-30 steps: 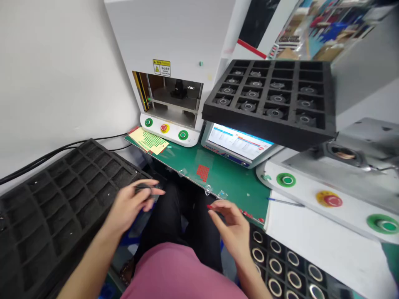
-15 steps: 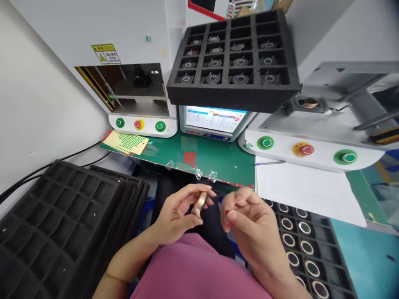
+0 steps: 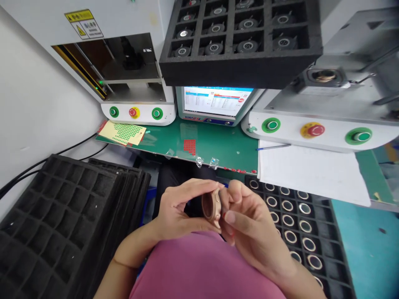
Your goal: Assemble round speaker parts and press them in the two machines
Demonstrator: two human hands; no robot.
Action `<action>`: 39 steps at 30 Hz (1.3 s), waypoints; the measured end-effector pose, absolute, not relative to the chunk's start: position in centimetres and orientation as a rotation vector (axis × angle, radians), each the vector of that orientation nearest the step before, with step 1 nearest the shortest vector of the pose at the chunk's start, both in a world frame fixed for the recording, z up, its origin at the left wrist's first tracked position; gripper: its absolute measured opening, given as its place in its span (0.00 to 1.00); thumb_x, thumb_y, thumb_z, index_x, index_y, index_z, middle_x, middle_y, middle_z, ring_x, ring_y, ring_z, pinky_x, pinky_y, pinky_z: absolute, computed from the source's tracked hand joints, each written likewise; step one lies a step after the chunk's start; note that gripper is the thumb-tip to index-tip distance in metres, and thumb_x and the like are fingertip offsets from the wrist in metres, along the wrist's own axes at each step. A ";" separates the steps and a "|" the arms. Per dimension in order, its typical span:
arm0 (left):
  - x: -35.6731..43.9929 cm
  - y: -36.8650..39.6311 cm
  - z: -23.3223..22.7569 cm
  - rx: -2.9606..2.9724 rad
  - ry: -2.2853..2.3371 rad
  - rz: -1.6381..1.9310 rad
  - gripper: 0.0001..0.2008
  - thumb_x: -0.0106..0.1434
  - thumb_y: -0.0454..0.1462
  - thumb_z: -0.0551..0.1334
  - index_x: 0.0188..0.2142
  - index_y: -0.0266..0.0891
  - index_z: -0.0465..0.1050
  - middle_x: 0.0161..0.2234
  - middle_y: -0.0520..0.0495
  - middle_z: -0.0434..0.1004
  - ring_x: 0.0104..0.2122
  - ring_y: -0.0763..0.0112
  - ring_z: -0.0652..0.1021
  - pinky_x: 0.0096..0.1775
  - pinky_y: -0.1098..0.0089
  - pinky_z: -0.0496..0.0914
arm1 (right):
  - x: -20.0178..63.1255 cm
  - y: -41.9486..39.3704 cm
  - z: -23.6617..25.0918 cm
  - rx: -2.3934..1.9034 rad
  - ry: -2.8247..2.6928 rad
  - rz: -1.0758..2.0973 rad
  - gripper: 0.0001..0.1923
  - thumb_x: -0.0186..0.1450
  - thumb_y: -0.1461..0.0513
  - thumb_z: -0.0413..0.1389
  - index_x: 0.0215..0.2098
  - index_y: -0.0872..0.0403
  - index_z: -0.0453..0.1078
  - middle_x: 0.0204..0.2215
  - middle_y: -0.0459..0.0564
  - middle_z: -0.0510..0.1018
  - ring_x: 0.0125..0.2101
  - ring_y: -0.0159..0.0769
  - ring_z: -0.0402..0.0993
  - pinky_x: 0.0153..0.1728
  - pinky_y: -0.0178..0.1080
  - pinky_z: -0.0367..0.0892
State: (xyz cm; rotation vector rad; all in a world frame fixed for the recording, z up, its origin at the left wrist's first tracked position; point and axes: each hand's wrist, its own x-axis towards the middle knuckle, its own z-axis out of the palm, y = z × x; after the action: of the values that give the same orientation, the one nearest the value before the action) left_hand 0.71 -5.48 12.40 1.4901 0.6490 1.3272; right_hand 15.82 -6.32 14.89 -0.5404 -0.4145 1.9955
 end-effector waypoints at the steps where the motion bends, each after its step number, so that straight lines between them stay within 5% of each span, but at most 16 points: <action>1: 0.7 -5.4 12.4 1.506 0.640 1.338 0.33 0.51 0.34 0.75 0.57 0.45 0.73 0.46 0.42 0.81 0.38 0.69 0.81 0.44 0.68 0.76 | 15.9 -6.4 14.9 -0.531 -0.410 1.998 0.13 0.57 0.68 0.66 0.28 0.51 0.66 0.21 0.37 0.75 0.18 0.22 0.71 0.15 0.21 0.68; 7: 0.7 -5.3 12.6 1.632 0.654 1.373 0.34 0.51 0.35 0.75 0.57 0.42 0.72 0.41 0.42 0.83 0.44 0.64 0.79 0.46 0.65 0.74 | 16.1 -6.8 15.0 -0.519 -0.415 1.990 0.12 0.58 0.70 0.64 0.28 0.51 0.67 0.23 0.37 0.76 0.17 0.22 0.71 0.15 0.20 0.68; 13: 0.7 -4.9 12.9 1.730 0.618 1.412 0.33 0.53 0.36 0.74 0.59 0.41 0.70 0.34 0.46 0.83 0.39 0.66 0.80 0.47 0.63 0.73 | 16.2 -6.9 15.1 -0.552 -0.467 1.951 0.12 0.59 0.71 0.63 0.28 0.51 0.67 0.24 0.37 0.76 0.18 0.22 0.72 0.15 0.21 0.69; 21: 0.2 -4.9 13.6 1.892 0.647 1.408 0.33 0.53 0.35 0.74 0.58 0.37 0.70 0.39 0.42 0.83 0.41 0.65 0.80 0.45 0.63 0.75 | 16.4 -6.9 15.3 -0.614 -0.499 1.926 0.13 0.58 0.70 0.64 0.28 0.51 0.66 0.23 0.37 0.75 0.17 0.22 0.70 0.14 0.22 0.69; 32: 0.3 -5.2 12.8 1.540 0.657 1.310 0.33 0.51 0.39 0.75 0.57 0.47 0.73 0.47 0.43 0.81 0.45 0.63 0.80 0.47 0.65 0.75 | 14.8 -6.1 14.0 -0.679 -0.414 2.138 0.25 0.48 0.56 0.73 0.33 0.50 0.63 0.25 0.38 0.72 0.21 0.26 0.70 0.22 0.30 0.68; 36: 0.5 -5.5 13.2 1.284 0.727 1.234 0.29 0.54 0.41 0.73 0.56 0.49 0.73 0.48 0.44 0.81 0.45 0.64 0.81 0.48 0.68 0.75 | 14.5 -6.0 13.8 -0.791 -0.487 2.032 0.24 0.51 0.51 0.71 0.32 0.50 0.63 0.23 0.38 0.67 0.20 0.24 0.62 0.21 0.29 0.61; 39: 0.6 -5.3 13.5 0.947 0.673 1.132 0.30 0.56 0.44 0.72 0.58 0.48 0.71 0.49 0.41 0.80 0.40 0.65 0.83 0.41 0.71 0.77 | 15.0 -5.8 13.5 -0.883 -0.467 1.898 0.23 0.52 0.47 0.68 0.34 0.50 0.64 0.26 0.41 0.69 0.25 0.29 0.65 0.23 0.31 0.62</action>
State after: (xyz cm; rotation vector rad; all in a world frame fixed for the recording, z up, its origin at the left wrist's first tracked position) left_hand 0.62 -5.26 13.47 0.9473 0.6726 1.1323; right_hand 14.98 -5.77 13.55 -0.8826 -0.4675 1.8984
